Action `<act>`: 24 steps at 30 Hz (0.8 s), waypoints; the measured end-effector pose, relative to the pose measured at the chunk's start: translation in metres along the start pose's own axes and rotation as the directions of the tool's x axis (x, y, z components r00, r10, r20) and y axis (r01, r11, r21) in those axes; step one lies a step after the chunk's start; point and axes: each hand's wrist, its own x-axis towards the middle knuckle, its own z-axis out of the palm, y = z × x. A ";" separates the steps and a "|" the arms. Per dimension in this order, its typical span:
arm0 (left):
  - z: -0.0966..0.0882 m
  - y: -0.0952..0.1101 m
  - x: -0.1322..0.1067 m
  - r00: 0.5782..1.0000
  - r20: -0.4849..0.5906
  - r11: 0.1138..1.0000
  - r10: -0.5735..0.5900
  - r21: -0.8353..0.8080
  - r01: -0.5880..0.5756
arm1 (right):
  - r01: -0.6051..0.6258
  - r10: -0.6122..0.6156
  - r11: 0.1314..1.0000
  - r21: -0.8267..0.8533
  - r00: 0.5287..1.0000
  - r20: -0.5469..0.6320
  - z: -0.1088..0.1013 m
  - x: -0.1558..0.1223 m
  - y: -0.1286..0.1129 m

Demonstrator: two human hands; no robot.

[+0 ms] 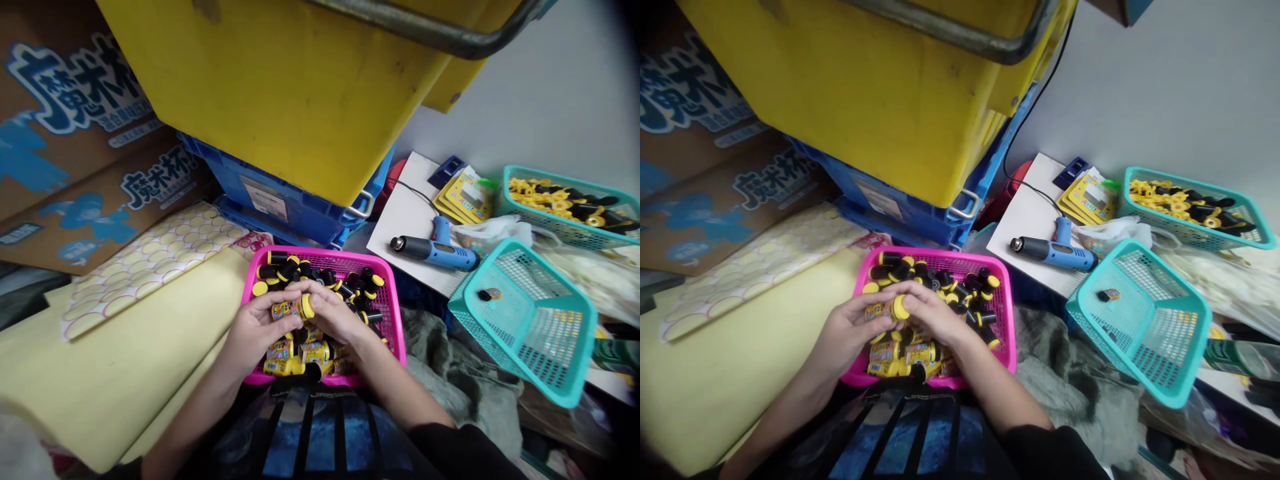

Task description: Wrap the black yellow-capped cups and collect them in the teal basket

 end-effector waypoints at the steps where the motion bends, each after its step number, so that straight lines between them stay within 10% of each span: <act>1: 0.001 -0.002 0.000 1.000 -0.012 1.000 0.000 0.000 0.000 | -0.014 0.014 1.000 0.020 1.000 -0.001 0.000 0.001 0.004; 15: 0.012 0.007 -0.003 0.997 0.015 0.992 0.072 0.107 -0.074 | -0.045 0.049 0.992 0.119 0.998 -0.029 -0.003 -0.002 0.003; 24: 0.011 -0.006 -0.007 0.996 -0.058 0.982 0.073 0.179 -0.061 | 0.062 -0.076 0.991 -0.122 0.990 -0.117 0.003 -0.003 0.007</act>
